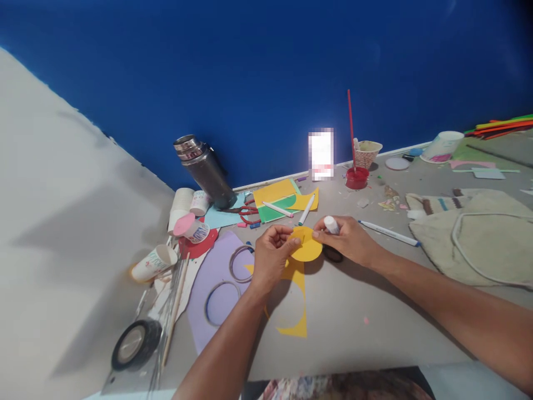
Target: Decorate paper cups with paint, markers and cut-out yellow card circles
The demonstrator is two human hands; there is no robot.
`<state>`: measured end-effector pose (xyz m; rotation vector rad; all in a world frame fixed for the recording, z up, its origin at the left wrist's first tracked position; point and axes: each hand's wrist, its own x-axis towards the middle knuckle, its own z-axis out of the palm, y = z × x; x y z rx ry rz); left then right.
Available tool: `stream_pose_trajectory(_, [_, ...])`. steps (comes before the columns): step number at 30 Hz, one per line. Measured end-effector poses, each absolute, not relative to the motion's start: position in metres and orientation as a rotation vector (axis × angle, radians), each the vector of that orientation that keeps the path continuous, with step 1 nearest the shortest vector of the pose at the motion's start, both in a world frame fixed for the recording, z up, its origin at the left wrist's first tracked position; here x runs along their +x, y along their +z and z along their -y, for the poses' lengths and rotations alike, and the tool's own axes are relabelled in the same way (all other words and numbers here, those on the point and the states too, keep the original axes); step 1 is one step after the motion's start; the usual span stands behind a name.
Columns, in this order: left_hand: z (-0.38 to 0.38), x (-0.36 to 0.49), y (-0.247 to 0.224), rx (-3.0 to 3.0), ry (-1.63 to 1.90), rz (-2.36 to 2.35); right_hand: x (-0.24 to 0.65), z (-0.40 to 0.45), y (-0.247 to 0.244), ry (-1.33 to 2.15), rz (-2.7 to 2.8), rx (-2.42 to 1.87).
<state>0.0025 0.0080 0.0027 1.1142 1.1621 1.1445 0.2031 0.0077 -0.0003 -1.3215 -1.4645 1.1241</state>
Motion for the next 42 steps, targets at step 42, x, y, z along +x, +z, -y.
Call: stream_pose_trajectory(42, [0.0000, 0.0083, 0.0065, 1.292, 0.866, -1.280, 0.2045, -0.0039, 0.0000, 1.044, 1.730, -1.288])
